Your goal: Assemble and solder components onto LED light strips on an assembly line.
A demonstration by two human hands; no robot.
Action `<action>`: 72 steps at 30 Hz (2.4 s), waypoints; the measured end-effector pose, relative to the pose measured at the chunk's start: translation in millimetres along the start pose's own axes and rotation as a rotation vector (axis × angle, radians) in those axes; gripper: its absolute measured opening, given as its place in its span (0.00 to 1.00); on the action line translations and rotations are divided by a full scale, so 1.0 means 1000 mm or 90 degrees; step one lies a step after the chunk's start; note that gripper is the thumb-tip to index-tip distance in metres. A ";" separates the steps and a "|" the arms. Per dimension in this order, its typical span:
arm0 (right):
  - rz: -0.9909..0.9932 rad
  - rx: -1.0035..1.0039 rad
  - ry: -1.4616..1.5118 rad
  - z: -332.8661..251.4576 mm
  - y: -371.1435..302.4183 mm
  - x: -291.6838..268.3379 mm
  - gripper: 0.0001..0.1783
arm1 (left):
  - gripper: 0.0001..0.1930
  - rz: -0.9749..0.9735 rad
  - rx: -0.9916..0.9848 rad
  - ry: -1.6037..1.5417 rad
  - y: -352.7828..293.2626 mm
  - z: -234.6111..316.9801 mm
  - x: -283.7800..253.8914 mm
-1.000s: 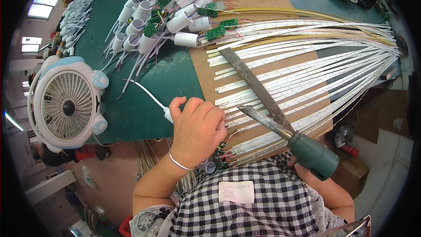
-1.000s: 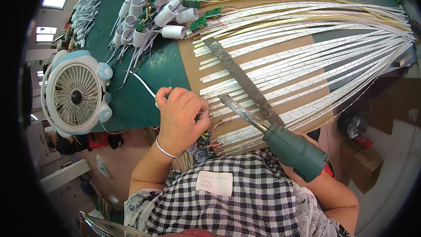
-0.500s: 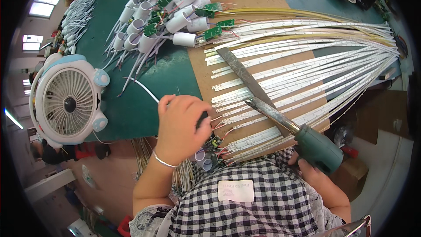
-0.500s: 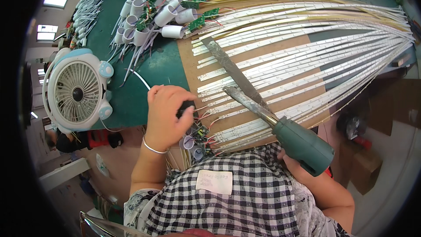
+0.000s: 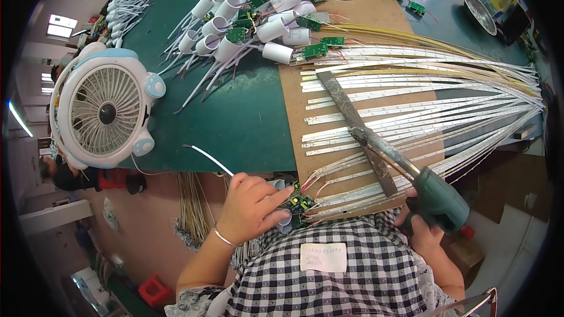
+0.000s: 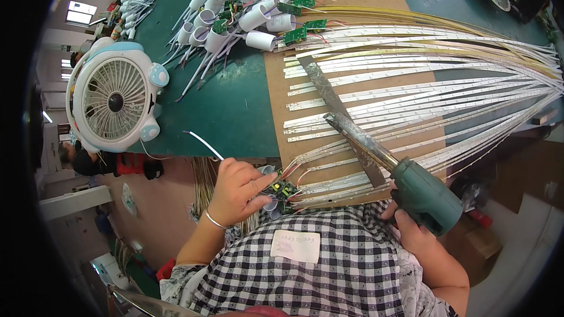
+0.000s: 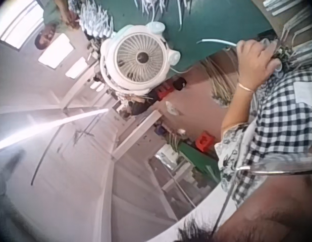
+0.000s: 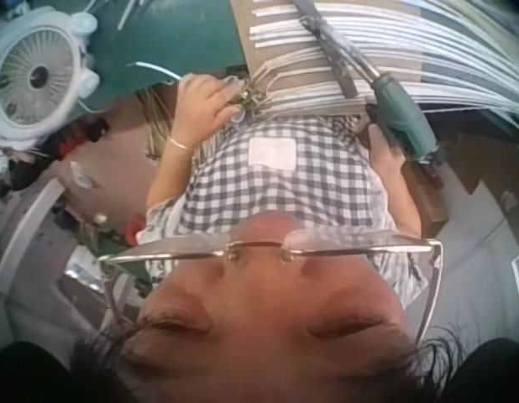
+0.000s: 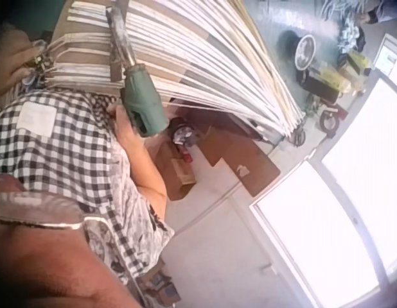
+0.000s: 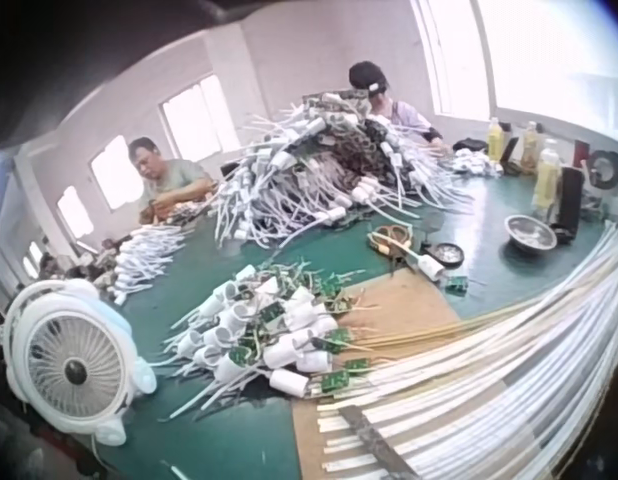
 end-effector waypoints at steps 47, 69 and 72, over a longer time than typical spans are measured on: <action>0.056 0.035 0.088 -0.015 -0.001 0.001 0.28 | 0.05 0.050 0.023 0.080 0.093 -0.013 -0.024; -0.100 0.103 -0.025 -0.021 0.007 0.028 0.29 | 0.06 0.181 -0.073 0.016 0.076 -0.022 -0.024; -0.175 0.042 -0.089 -0.019 0.006 0.031 0.29 | 0.05 0.182 -0.087 0.002 0.077 -0.023 -0.025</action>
Point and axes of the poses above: each hand's wrist, its own y-axis towards the middle knuckle, its own x-axis out of the palm, z = x × y, the point moved 9 cm from there along y, towards the middle knuckle, and after that the axes turned 15 degrees about -y, right-handed, at the moved point
